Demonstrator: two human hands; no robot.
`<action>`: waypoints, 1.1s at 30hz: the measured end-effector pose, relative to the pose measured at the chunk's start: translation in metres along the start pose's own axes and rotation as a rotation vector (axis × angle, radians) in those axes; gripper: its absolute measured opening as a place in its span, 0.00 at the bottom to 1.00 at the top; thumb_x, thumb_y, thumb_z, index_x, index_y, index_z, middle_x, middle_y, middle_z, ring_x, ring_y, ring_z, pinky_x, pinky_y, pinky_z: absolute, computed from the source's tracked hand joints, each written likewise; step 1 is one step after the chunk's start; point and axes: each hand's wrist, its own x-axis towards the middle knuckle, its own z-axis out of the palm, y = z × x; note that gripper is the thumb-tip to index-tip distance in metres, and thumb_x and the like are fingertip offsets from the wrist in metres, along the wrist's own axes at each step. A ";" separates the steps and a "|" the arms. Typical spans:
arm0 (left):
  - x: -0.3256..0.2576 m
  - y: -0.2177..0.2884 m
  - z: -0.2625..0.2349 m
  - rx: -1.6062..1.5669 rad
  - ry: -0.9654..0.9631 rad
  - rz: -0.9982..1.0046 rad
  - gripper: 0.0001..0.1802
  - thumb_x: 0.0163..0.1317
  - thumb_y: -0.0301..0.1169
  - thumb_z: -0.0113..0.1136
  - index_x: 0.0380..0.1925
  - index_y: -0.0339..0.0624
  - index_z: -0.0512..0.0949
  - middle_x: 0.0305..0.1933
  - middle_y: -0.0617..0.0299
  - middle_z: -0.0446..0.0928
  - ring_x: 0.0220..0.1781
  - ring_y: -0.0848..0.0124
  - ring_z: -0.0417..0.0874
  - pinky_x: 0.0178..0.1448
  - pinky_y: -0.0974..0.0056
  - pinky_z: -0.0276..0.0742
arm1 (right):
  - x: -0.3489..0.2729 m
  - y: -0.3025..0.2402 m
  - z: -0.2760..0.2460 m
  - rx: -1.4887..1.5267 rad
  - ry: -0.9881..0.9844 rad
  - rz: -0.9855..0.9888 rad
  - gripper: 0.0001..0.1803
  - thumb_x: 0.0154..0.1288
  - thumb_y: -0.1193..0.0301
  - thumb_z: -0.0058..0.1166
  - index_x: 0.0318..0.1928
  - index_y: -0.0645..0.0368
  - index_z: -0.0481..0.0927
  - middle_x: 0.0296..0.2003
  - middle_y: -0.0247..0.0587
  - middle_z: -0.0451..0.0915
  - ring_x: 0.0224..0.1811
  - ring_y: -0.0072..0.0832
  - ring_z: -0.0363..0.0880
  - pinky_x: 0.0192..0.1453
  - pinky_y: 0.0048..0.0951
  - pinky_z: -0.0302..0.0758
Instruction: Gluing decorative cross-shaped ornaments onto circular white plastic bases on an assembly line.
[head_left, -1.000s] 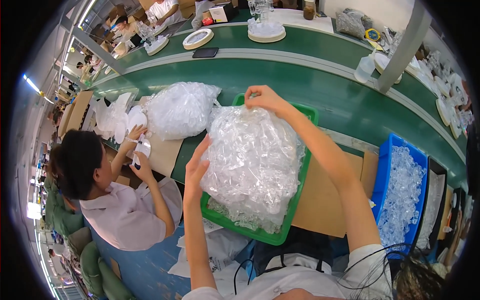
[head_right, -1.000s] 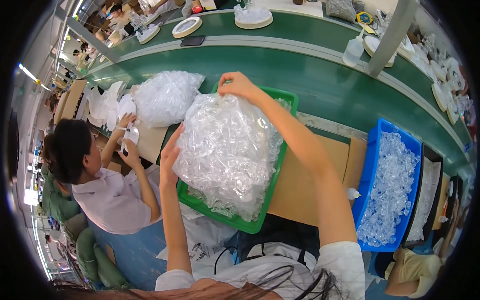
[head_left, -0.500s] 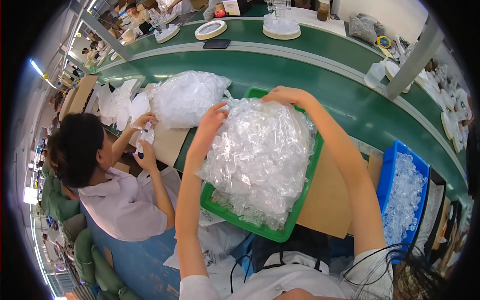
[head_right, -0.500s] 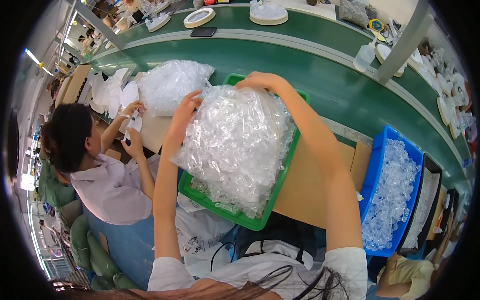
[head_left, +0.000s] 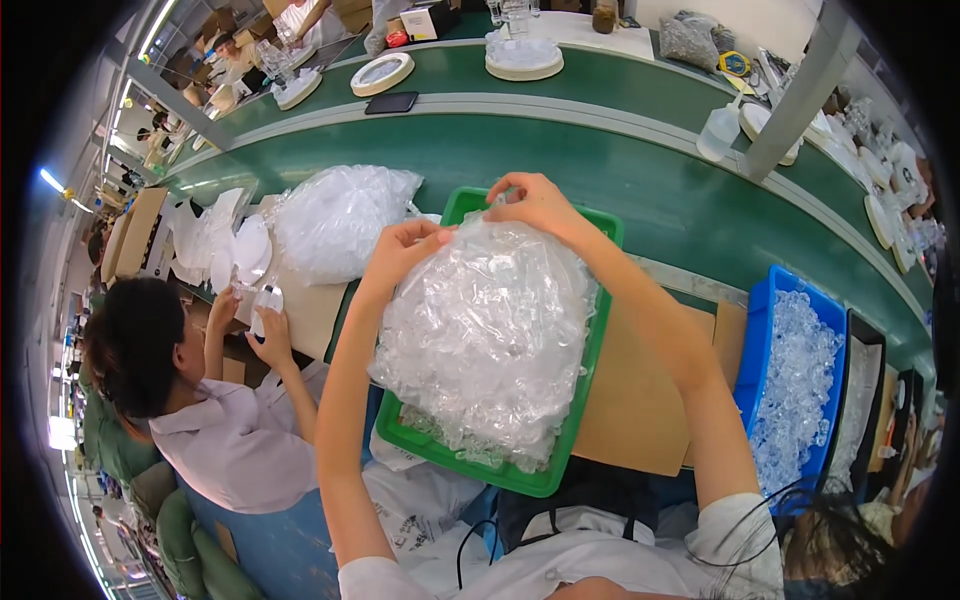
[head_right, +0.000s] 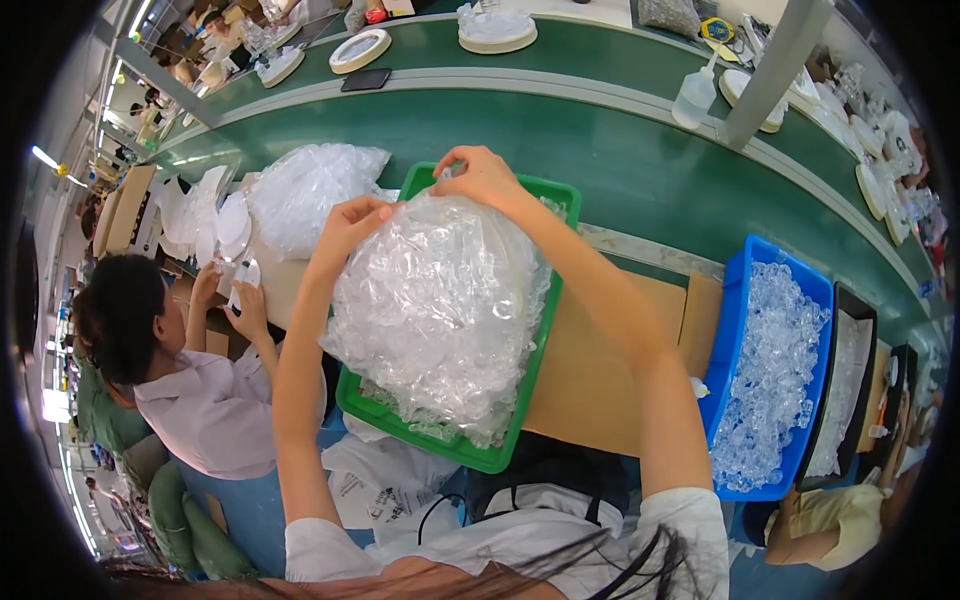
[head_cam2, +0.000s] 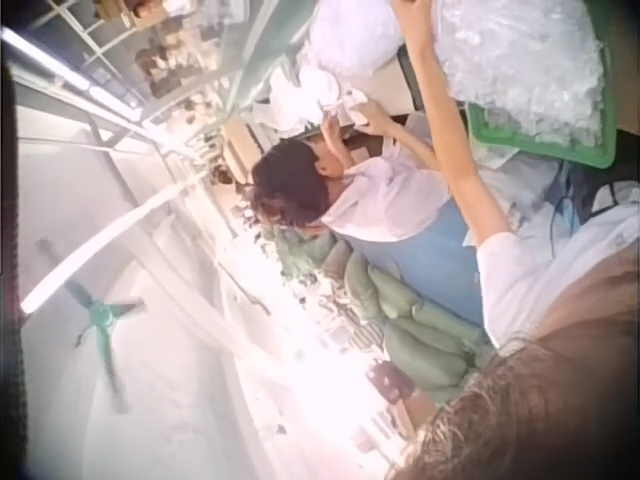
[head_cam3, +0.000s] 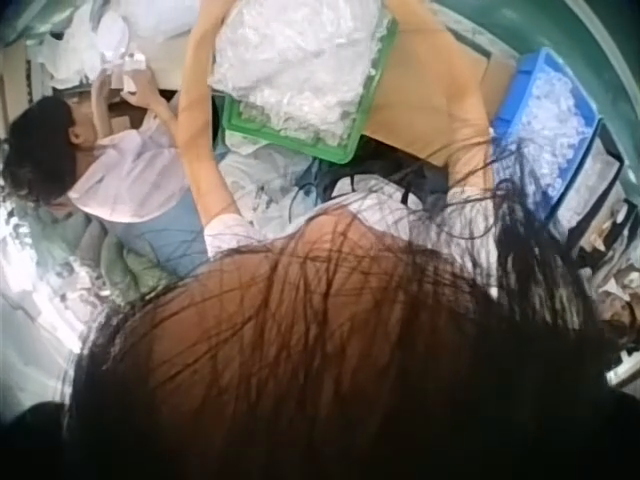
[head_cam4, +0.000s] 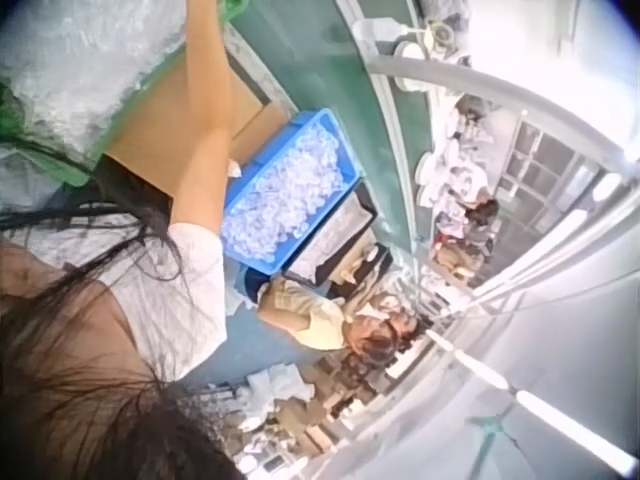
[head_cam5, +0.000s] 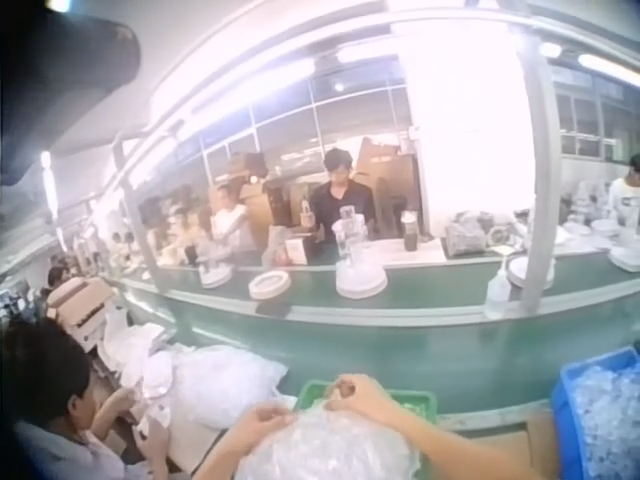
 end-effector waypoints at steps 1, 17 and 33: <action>0.006 -0.003 -0.001 -0.011 0.027 0.008 0.17 0.60 0.30 0.58 0.49 0.36 0.76 0.41 0.65 0.78 0.44 0.75 0.76 0.52 0.68 0.69 | 0.001 0.007 -0.001 0.173 0.016 0.053 0.18 0.47 0.60 0.64 0.38 0.54 0.81 0.28 0.29 0.76 0.26 0.19 0.71 0.32 0.22 0.67; 0.009 0.013 0.025 0.215 -0.172 0.231 0.07 0.59 0.28 0.57 0.33 0.36 0.77 0.49 0.59 0.75 0.55 0.67 0.73 0.60 0.64 0.63 | 0.007 0.028 -0.024 -0.152 -0.331 0.090 0.11 0.47 0.68 0.58 0.33 0.59 0.82 0.27 0.39 0.81 0.28 0.26 0.80 0.33 0.27 0.75; -0.007 0.061 0.054 1.030 -0.249 0.339 0.16 0.61 0.37 0.55 0.44 0.41 0.79 0.47 0.55 0.76 0.54 0.58 0.71 0.59 0.59 0.65 | 0.015 -0.003 0.001 -0.214 0.046 -0.227 0.09 0.51 0.70 0.55 0.30 0.64 0.79 0.27 0.48 0.79 0.31 0.40 0.79 0.38 0.37 0.74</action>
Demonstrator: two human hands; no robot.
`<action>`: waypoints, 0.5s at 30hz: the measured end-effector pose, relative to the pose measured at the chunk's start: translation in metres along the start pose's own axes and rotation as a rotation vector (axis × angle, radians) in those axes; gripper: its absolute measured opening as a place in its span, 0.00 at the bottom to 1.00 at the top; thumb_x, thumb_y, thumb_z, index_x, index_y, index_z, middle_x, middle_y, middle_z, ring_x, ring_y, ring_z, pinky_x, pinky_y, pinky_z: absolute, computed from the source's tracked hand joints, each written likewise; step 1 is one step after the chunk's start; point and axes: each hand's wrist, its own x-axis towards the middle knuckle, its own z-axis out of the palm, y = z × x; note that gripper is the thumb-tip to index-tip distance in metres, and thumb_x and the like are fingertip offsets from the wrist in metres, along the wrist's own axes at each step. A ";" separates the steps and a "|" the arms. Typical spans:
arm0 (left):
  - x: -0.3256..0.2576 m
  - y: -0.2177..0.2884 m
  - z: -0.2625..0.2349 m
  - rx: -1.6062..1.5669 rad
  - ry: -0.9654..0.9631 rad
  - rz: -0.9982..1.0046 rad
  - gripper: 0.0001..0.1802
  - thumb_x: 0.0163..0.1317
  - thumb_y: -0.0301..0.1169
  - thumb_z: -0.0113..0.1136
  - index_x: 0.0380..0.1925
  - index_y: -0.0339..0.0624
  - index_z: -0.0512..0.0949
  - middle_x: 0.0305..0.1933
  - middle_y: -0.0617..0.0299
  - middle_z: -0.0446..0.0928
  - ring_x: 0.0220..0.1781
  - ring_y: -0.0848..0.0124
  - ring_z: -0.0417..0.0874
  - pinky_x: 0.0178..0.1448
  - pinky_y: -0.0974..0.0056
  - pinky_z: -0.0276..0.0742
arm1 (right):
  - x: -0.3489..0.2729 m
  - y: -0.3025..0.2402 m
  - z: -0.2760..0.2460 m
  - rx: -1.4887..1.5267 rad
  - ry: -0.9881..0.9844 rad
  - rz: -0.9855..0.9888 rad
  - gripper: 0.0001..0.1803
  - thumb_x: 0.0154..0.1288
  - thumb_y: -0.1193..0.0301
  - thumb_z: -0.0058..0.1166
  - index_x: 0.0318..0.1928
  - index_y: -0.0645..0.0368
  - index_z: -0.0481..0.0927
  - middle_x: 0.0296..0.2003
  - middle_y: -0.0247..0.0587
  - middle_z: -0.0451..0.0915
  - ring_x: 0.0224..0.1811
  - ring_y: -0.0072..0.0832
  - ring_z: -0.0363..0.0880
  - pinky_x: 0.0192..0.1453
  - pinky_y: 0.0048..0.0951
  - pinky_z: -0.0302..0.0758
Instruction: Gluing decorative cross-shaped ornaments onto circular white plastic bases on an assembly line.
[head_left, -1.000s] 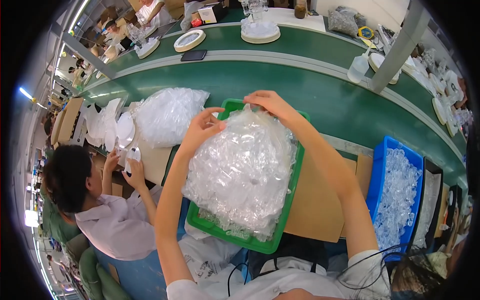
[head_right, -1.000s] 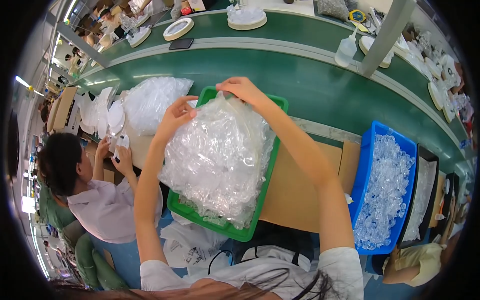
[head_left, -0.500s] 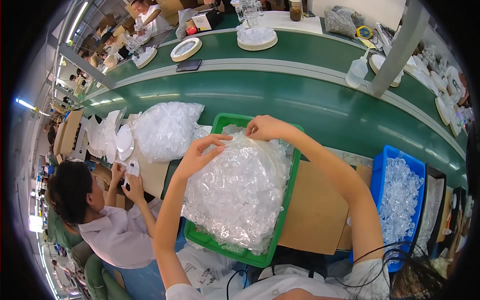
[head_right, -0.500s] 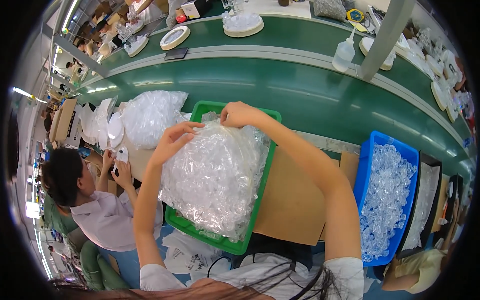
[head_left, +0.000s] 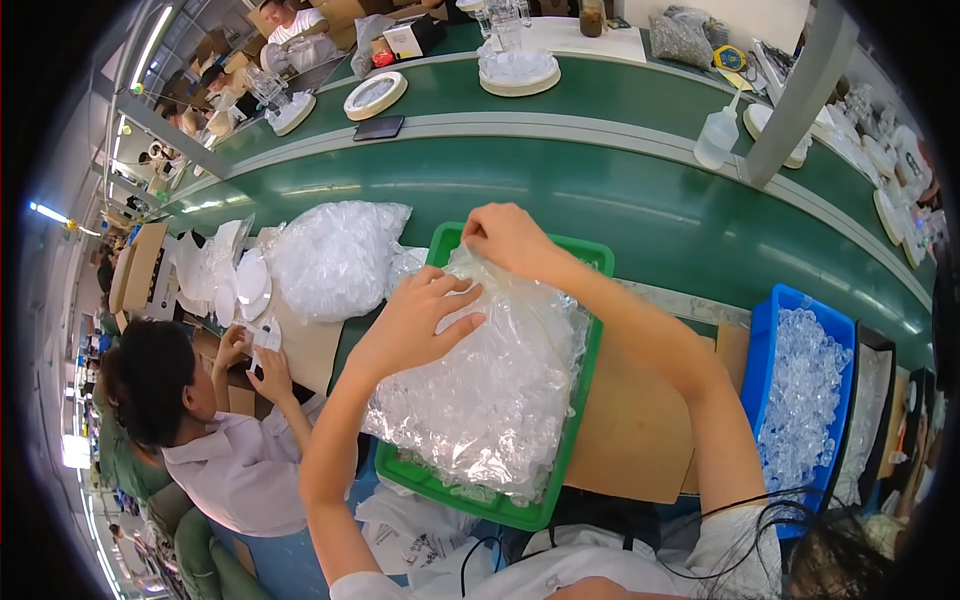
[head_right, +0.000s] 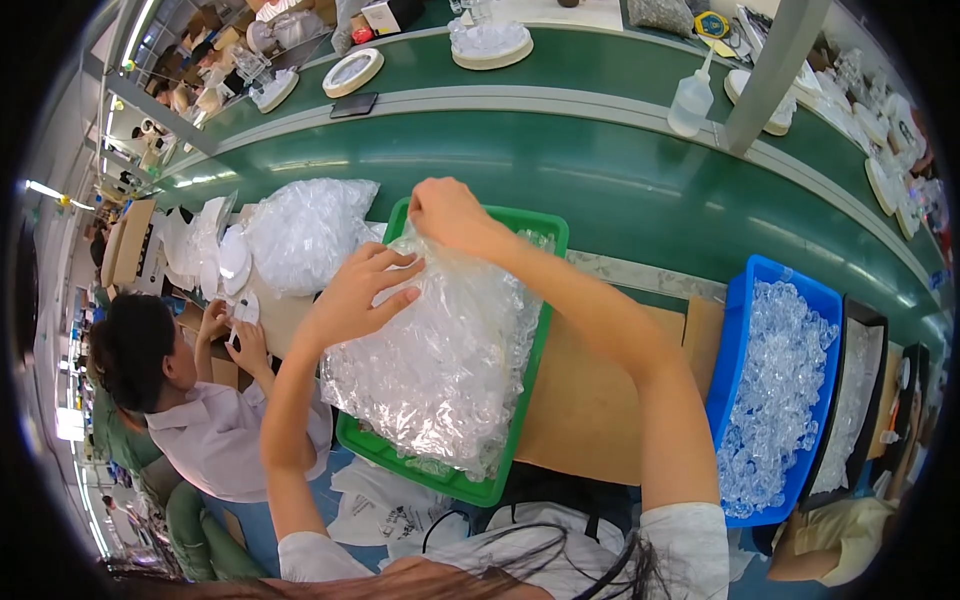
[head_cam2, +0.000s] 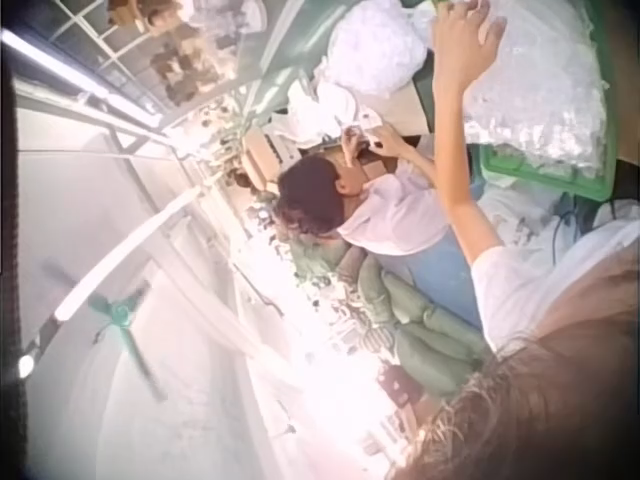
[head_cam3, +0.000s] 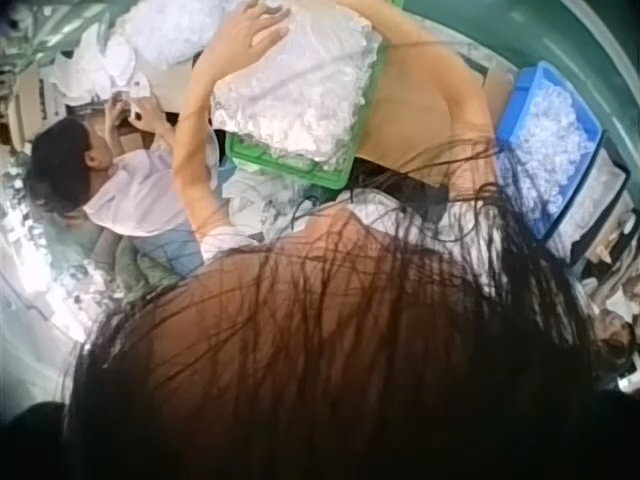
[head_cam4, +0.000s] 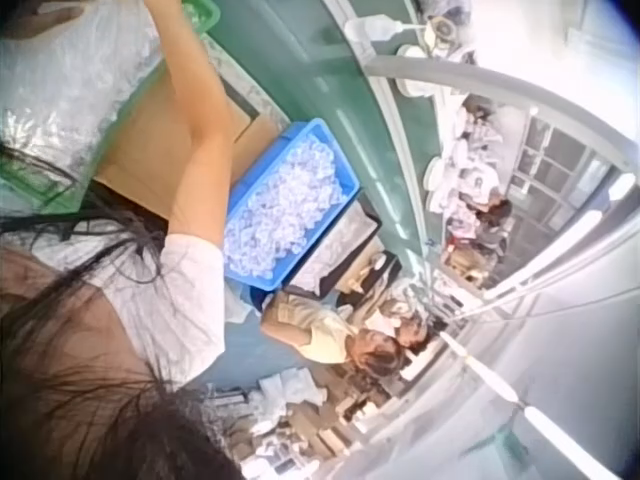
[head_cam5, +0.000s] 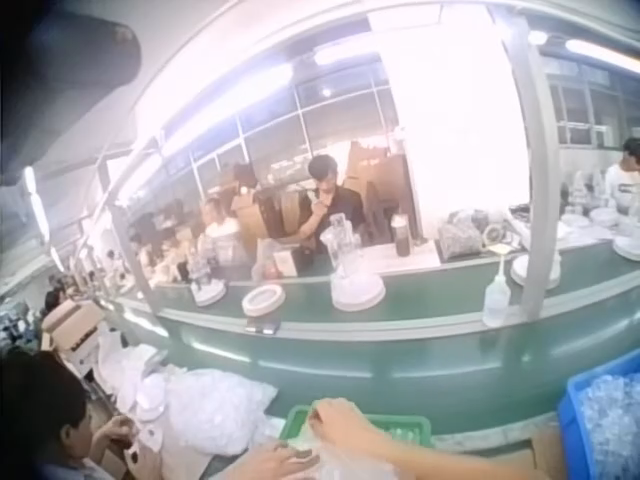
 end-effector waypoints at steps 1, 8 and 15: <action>0.001 -0.006 0.001 -0.062 0.017 0.066 0.15 0.60 0.37 0.56 0.43 0.41 0.79 0.46 0.55 0.75 0.54 0.59 0.71 0.58 0.60 0.66 | 0.005 0.004 -0.002 0.000 0.001 0.001 0.09 0.51 0.70 0.55 0.30 0.64 0.79 0.27 0.48 0.79 0.31 0.40 0.79 0.38 0.37 0.74; 0.011 0.003 0.015 -0.512 0.144 -0.002 0.18 0.59 0.36 0.58 0.49 0.44 0.75 0.50 0.54 0.71 0.53 0.59 0.72 0.57 0.61 0.67 | -0.013 0.020 -0.019 0.746 -0.204 0.370 0.18 0.52 0.63 0.61 0.40 0.60 0.77 0.25 0.41 0.78 0.32 0.25 0.79 0.34 0.28 0.76; 0.006 0.004 0.014 -0.396 0.076 0.040 0.21 0.58 0.35 0.59 0.52 0.45 0.74 0.52 0.53 0.70 0.53 0.57 0.72 0.58 0.60 0.66 | -0.062 0.015 -0.058 0.416 -0.560 0.555 0.15 0.54 0.62 0.60 0.33 0.62 0.78 0.26 0.33 0.75 0.29 0.19 0.73 0.32 0.21 0.70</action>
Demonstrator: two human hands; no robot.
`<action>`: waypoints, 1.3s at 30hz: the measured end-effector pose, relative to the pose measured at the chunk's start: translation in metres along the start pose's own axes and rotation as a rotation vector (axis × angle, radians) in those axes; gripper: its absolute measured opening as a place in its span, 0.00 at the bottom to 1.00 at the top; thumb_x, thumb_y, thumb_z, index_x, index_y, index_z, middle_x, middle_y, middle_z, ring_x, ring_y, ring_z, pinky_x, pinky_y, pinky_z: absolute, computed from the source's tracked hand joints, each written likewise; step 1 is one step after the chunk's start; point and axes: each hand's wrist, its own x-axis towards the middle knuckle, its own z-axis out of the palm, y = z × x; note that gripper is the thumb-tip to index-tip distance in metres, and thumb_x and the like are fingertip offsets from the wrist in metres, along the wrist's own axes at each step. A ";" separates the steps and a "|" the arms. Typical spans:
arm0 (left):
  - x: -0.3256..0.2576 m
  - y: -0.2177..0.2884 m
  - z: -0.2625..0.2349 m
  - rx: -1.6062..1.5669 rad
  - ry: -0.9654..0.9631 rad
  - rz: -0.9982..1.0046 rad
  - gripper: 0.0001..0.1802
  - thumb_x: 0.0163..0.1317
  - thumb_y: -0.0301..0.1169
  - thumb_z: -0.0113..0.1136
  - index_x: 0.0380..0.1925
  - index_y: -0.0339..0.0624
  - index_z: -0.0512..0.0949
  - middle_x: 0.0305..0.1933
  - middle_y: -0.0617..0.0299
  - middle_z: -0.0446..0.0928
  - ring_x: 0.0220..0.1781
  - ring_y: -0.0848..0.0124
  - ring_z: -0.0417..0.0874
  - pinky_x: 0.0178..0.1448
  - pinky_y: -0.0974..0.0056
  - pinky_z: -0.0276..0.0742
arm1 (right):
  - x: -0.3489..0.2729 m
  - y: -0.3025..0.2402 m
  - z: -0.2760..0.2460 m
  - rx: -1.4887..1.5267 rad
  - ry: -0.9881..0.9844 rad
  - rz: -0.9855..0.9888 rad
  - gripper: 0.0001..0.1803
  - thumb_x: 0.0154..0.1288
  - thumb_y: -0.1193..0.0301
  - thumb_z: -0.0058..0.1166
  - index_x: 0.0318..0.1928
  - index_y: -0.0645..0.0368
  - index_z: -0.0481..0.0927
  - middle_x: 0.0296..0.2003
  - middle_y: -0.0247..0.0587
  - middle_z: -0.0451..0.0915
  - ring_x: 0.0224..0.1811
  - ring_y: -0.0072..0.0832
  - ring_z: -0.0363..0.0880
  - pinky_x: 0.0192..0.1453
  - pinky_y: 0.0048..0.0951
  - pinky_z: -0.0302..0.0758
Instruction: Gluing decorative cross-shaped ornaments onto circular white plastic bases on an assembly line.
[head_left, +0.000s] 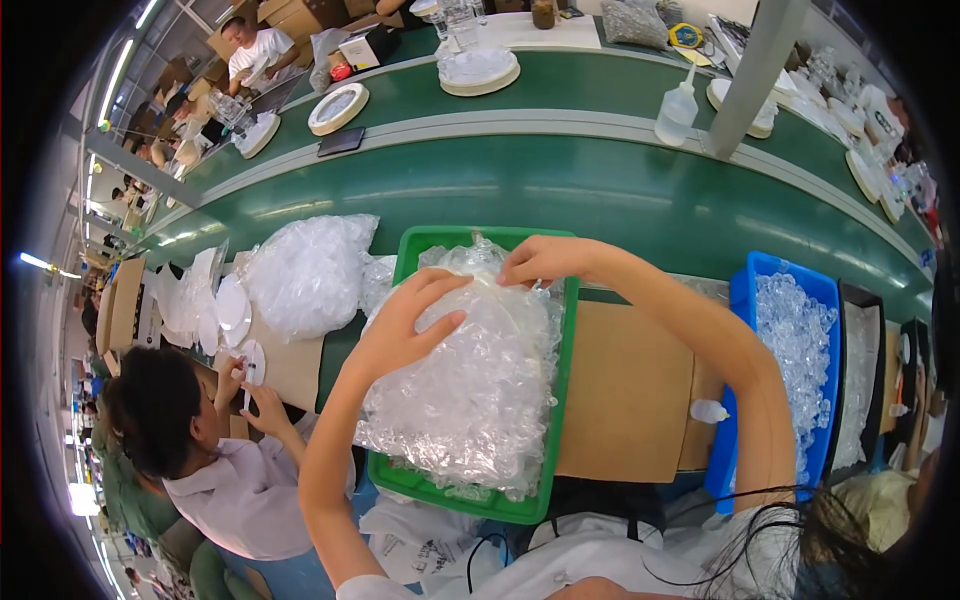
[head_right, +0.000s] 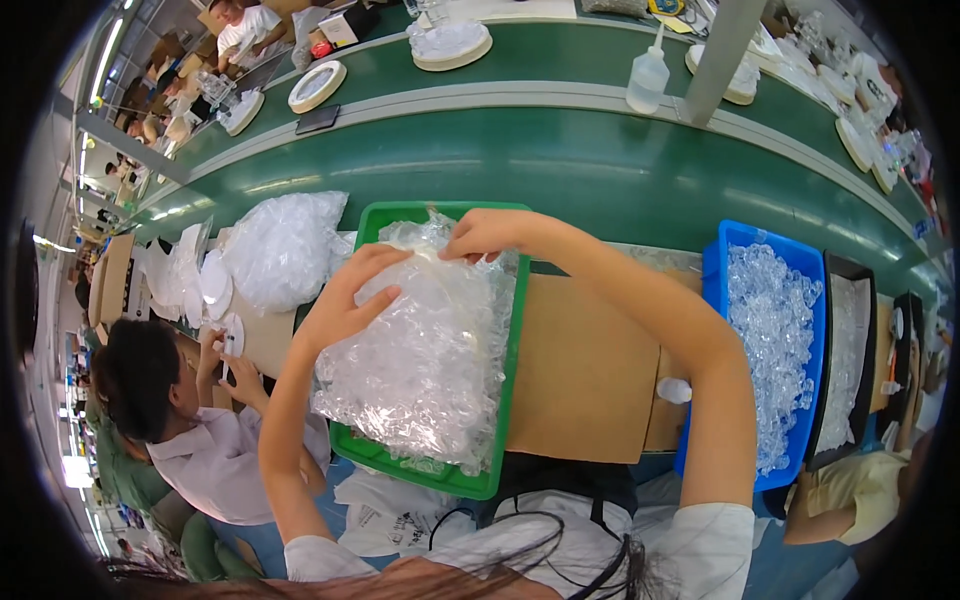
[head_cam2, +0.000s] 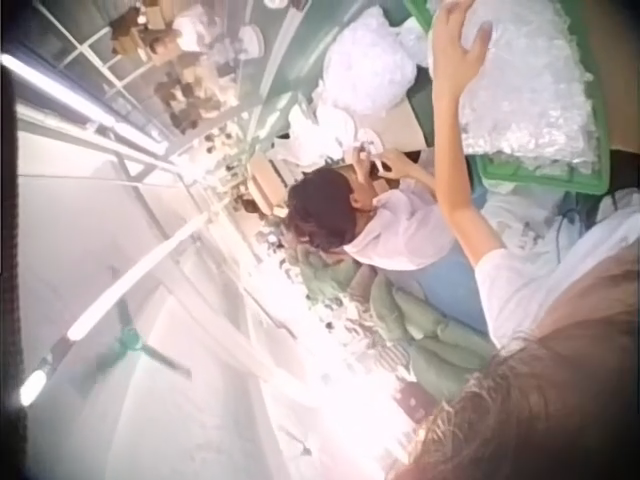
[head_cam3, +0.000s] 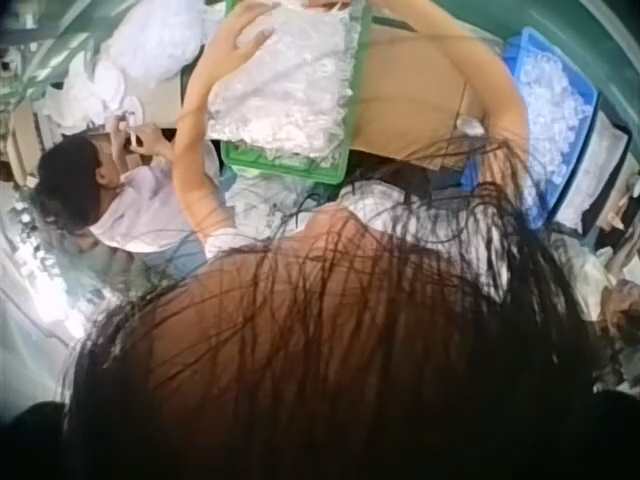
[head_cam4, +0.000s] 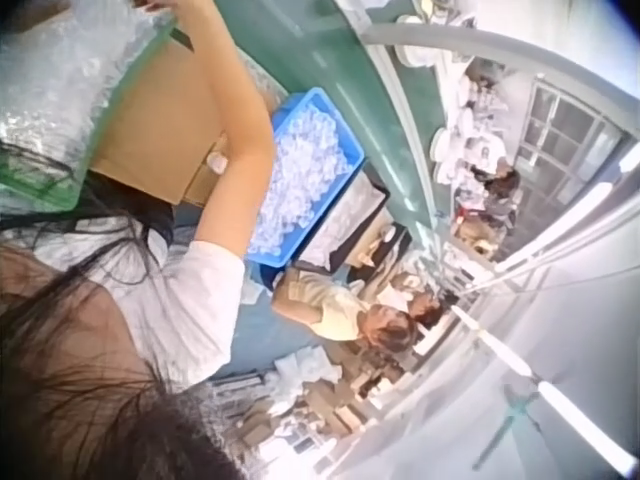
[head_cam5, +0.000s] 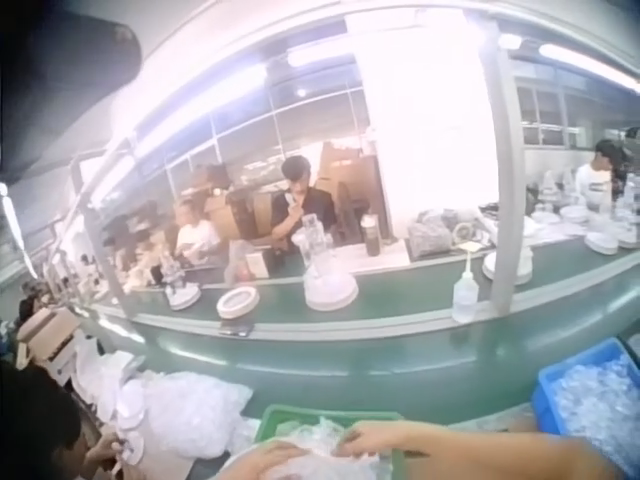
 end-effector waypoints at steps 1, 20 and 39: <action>-0.001 0.003 0.000 -0.040 0.055 -0.010 0.21 0.57 0.36 0.59 0.52 0.46 0.74 0.52 0.53 0.70 0.53 0.57 0.72 0.59 0.59 0.65 | 0.002 0.004 0.003 0.005 0.002 0.001 0.15 0.54 0.62 0.60 0.33 0.62 0.78 0.26 0.33 0.75 0.29 0.19 0.73 0.32 0.21 0.70; -0.005 0.017 0.023 0.475 0.091 0.152 0.19 0.54 0.37 0.60 0.41 0.36 0.75 0.42 0.55 0.72 0.49 0.57 0.72 0.55 0.52 0.66 | -0.016 -0.028 0.036 -0.335 0.368 -0.339 0.21 0.48 0.60 0.58 0.37 0.64 0.80 0.32 0.50 0.81 0.35 0.40 0.80 0.39 0.34 0.74; 0.003 -0.004 0.035 0.318 0.279 0.173 0.19 0.41 0.27 0.67 0.35 0.44 0.74 0.41 0.61 0.74 0.57 0.59 0.69 0.63 0.53 0.59 | -0.034 0.030 0.048 -0.479 0.631 -0.728 0.20 0.52 0.72 0.56 0.48 0.53 0.73 0.43 0.38 0.77 0.49 0.38 0.74 0.48 0.36 0.72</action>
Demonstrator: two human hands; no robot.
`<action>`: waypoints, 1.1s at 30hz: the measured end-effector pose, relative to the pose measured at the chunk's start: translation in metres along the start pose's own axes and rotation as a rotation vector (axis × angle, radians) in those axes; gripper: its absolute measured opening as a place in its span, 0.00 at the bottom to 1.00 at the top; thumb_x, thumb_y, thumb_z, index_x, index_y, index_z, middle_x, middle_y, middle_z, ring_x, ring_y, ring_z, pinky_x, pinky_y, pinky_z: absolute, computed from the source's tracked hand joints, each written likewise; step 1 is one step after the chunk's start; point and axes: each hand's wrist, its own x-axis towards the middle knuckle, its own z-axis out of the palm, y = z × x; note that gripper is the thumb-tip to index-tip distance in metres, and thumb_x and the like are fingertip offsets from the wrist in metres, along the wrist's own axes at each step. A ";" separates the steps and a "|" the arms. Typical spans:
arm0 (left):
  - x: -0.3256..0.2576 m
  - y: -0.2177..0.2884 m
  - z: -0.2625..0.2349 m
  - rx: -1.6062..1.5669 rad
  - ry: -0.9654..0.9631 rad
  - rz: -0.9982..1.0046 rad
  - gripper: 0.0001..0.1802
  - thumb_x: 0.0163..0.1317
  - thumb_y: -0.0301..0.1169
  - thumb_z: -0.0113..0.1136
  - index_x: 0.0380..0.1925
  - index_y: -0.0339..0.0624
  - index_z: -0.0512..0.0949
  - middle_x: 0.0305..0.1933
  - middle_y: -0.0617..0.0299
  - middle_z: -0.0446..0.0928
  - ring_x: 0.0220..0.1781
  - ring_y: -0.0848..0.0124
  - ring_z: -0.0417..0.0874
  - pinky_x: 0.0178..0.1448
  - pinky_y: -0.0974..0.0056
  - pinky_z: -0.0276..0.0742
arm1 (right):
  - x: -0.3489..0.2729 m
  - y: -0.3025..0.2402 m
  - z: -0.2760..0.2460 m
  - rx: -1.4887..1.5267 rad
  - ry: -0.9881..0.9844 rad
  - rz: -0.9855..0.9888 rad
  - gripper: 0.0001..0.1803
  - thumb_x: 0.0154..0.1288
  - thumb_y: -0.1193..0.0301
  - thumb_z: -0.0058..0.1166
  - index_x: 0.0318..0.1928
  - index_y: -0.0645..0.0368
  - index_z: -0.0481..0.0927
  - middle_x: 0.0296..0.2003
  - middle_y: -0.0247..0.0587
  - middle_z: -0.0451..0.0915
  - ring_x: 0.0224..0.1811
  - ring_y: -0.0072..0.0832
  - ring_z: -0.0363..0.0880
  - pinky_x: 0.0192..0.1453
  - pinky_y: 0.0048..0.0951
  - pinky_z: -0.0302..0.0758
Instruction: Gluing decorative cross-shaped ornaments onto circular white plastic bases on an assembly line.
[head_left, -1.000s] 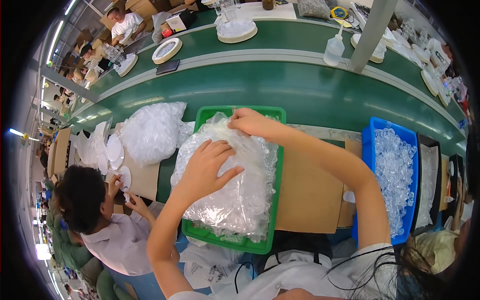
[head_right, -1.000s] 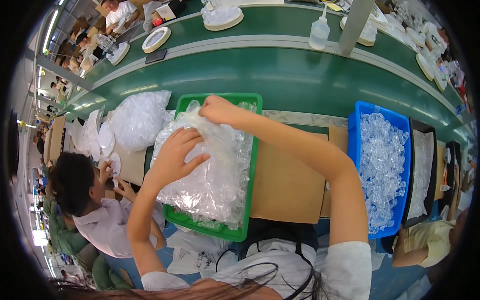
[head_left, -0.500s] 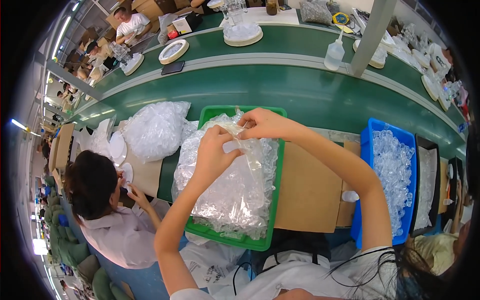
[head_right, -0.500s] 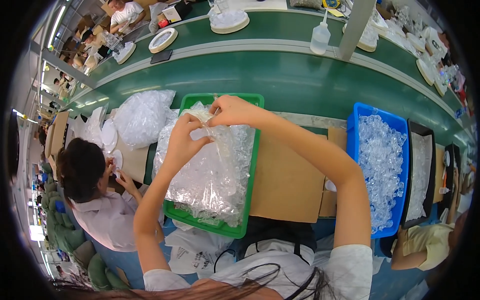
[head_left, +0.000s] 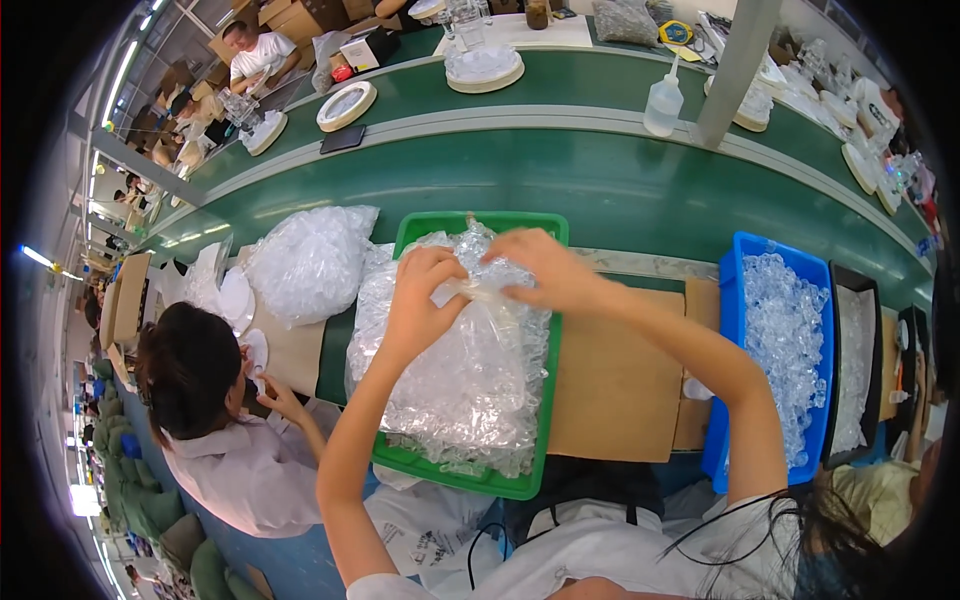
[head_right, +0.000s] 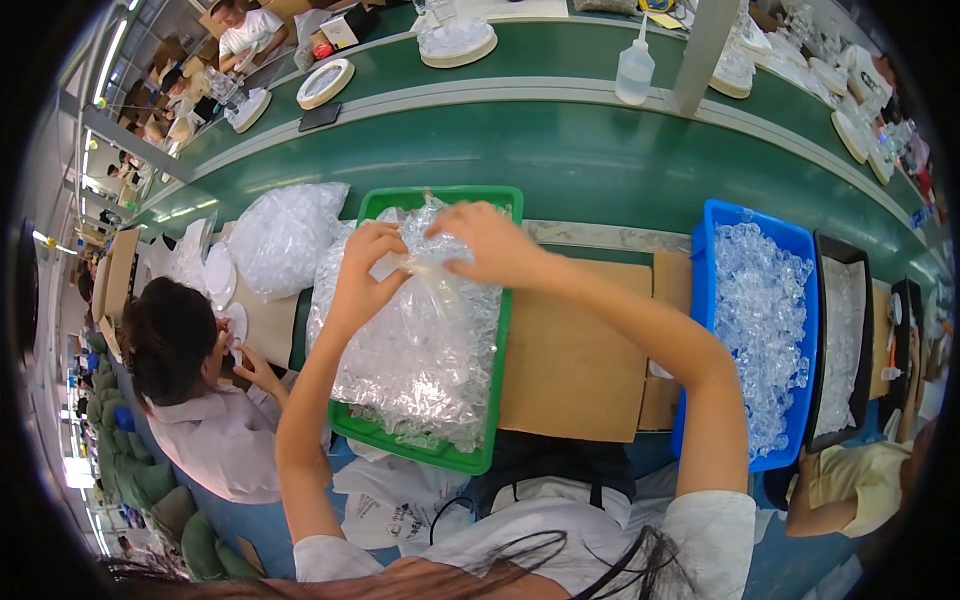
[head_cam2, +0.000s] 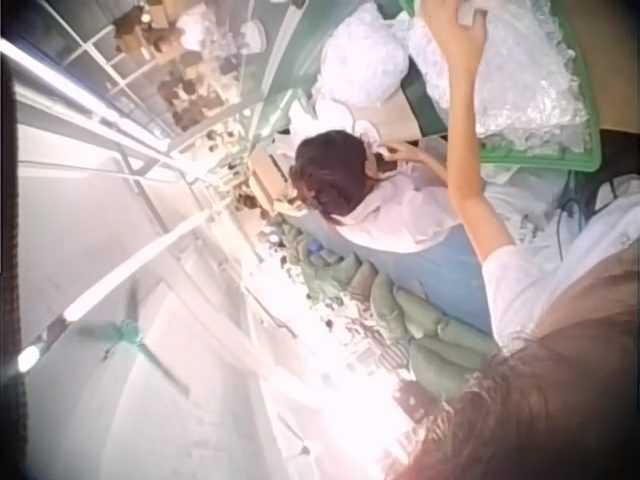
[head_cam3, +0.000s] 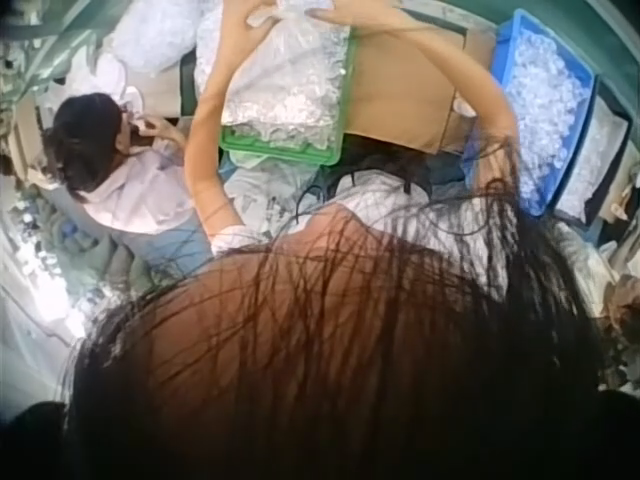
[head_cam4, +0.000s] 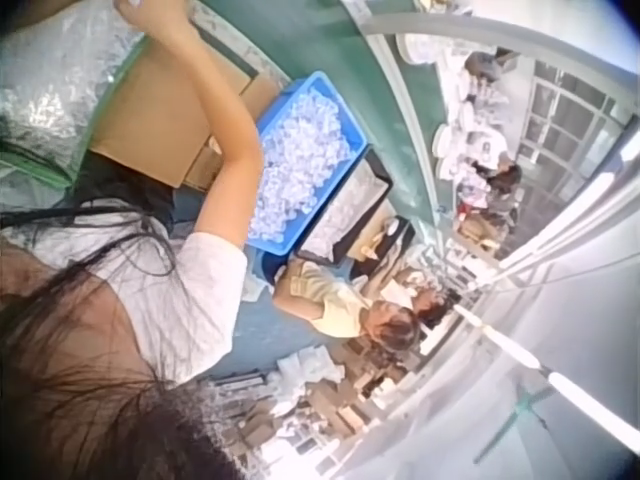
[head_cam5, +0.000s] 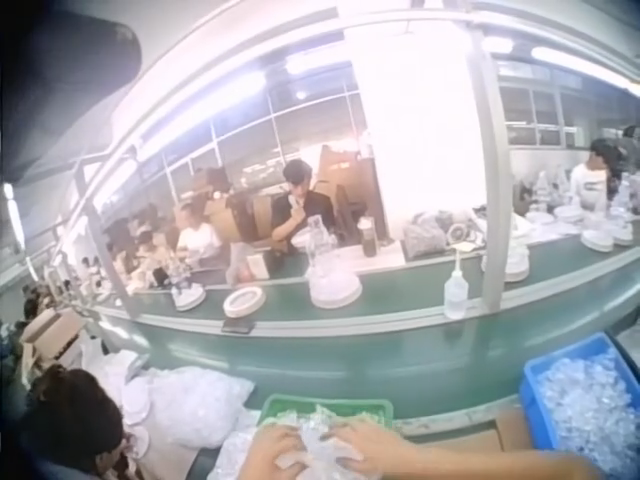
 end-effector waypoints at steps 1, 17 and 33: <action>0.002 0.001 -0.004 -0.111 -0.044 -0.061 0.16 0.40 0.25 0.66 0.32 0.44 0.73 0.41 0.61 0.73 0.57 0.58 0.69 0.63 0.53 0.59 | -0.010 0.007 0.007 -0.216 0.031 -0.245 0.19 0.51 0.70 0.56 0.46 0.52 0.74 0.48 0.37 0.75 0.55 0.40 0.70 0.53 0.39 0.70; -0.039 0.040 -0.045 0.017 -0.240 -0.114 0.15 0.58 0.33 0.57 0.46 0.49 0.74 0.67 0.56 0.61 0.70 0.51 0.56 0.70 0.41 0.45 | -0.038 -0.007 -0.008 -0.361 -0.355 -0.050 0.21 0.49 0.71 0.53 0.48 0.48 0.73 0.52 0.33 0.73 0.67 0.42 0.57 0.67 0.52 0.55; -0.062 0.041 -0.034 0.178 -0.149 -0.289 0.23 0.62 0.41 0.53 0.59 0.58 0.69 0.71 0.54 0.53 0.72 0.53 0.51 0.69 0.37 0.36 | 0.023 0.004 0.019 -0.298 -0.305 -0.041 0.20 0.48 0.65 0.56 0.46 0.48 0.74 0.38 0.40 0.76 0.46 0.37 0.73 0.55 0.43 0.62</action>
